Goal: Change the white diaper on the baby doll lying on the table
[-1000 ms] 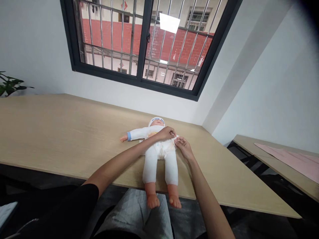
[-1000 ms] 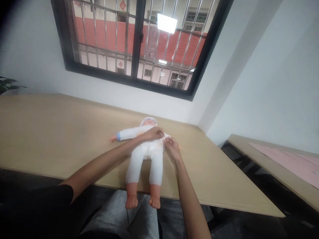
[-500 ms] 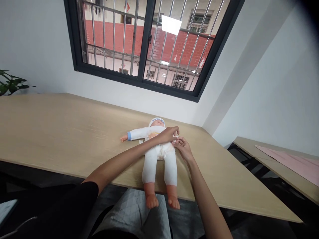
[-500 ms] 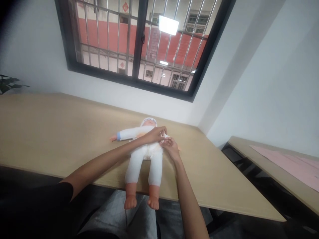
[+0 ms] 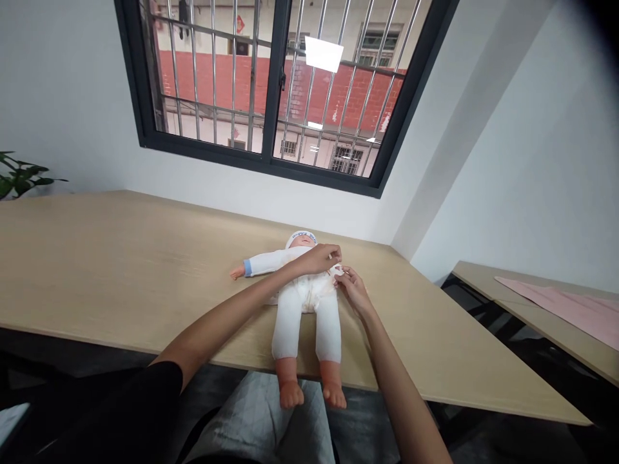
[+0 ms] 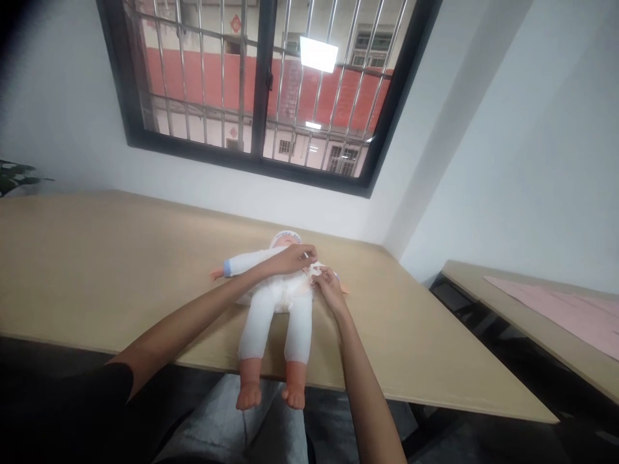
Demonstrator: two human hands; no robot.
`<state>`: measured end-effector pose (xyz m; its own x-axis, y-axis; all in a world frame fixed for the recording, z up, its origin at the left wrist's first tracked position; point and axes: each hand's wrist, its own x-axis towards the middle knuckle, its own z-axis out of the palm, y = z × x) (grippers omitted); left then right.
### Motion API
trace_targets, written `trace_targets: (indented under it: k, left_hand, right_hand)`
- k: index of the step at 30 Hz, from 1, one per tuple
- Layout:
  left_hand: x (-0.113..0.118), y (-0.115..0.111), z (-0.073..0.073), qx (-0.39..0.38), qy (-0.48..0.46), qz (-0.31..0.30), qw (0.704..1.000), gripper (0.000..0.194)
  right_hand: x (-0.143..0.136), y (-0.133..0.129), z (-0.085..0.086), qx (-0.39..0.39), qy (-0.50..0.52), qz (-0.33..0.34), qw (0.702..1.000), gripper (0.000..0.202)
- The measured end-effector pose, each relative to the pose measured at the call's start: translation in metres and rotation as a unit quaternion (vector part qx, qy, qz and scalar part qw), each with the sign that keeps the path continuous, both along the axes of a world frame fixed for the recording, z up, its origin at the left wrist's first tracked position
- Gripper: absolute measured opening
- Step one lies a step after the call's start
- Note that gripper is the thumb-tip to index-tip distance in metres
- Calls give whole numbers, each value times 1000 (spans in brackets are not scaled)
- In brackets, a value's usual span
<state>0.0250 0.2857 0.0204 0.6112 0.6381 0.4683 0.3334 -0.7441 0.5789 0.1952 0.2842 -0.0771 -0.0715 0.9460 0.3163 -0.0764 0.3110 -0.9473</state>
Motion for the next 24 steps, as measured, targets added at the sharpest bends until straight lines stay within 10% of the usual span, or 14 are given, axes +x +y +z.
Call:
trace_targets:
  k: [8,18,24]
  left_hand:
    - [-2,-20,9,71,204,70,974,16]
    - [50,-63,-61,183,340,243,890,47]
    - [49,-70,-59,223,376,255,862,53]
  right_hand:
    - [1,-3,4,-52,91,-9,994,30]
    - [4,1,3,-55,136,-82,986,27]
    - [6,1,5,-58,174,-97,978,31]
